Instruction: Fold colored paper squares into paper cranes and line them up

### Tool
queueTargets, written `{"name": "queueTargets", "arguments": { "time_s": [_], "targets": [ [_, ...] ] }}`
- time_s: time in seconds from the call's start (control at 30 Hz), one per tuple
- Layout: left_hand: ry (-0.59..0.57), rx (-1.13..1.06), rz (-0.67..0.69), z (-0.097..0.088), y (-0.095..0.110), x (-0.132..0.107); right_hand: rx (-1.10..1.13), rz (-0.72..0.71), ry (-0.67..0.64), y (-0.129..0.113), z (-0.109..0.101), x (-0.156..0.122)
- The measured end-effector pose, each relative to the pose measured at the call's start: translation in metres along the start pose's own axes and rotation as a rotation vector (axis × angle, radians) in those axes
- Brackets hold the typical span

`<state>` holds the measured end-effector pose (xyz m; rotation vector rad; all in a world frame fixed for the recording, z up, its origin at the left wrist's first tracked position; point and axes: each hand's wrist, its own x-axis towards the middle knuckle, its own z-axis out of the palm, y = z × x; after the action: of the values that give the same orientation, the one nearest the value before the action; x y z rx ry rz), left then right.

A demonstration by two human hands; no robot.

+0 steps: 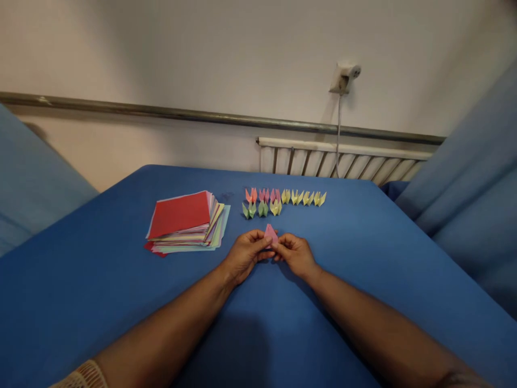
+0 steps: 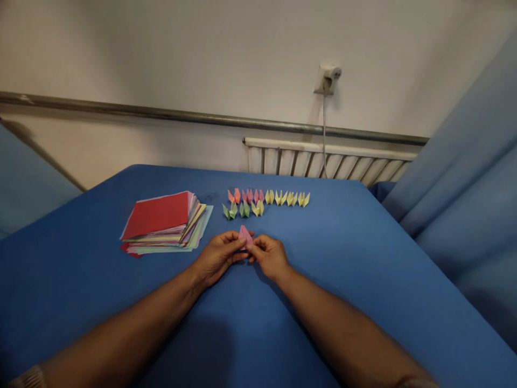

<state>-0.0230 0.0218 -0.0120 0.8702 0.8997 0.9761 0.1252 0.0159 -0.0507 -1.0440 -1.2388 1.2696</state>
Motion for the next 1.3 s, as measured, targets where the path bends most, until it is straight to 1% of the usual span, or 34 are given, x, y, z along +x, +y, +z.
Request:
{"name": "queueTargets", "arguments": {
  "time_s": [0.07,0.13,0.23,0.37,0.5,0.6,0.77,1.0,1.3],
  "targets": [
    [0.041,-0.018,0.031,0.002,0.001,0.0,-0.012,-0.006,0.017,-0.001,-0.001,0.0],
    [0.088,-0.022,0.066,0.004,0.002,0.001,-0.015,-0.028,0.067,-0.003,-0.001,0.0],
    [0.111,0.019,0.1,0.006,0.001,0.003,-0.008,-0.086,0.151,-0.006,-0.004,-0.001],
    [0.082,0.115,0.125,0.008,-0.005,0.005,-0.061,-0.175,0.194,-0.01,-0.01,-0.002],
    [0.043,0.225,0.144,0.01,-0.008,0.003,-0.083,-0.259,0.185,-0.01,-0.014,-0.003],
    [0.013,0.29,0.152,0.013,-0.007,0.001,-0.108,-0.292,0.166,-0.012,-0.016,-0.004],
    [0.008,0.326,0.144,0.015,-0.006,-0.001,-0.136,-0.282,0.147,-0.019,-0.015,-0.006],
    [-0.005,0.295,0.112,0.012,-0.01,0.001,-0.044,-0.156,0.189,-0.025,-0.011,-0.007],
    [0.006,0.216,0.048,0.015,-0.008,-0.002,-0.003,-0.148,0.18,-0.022,-0.012,-0.006]
  ]
}}
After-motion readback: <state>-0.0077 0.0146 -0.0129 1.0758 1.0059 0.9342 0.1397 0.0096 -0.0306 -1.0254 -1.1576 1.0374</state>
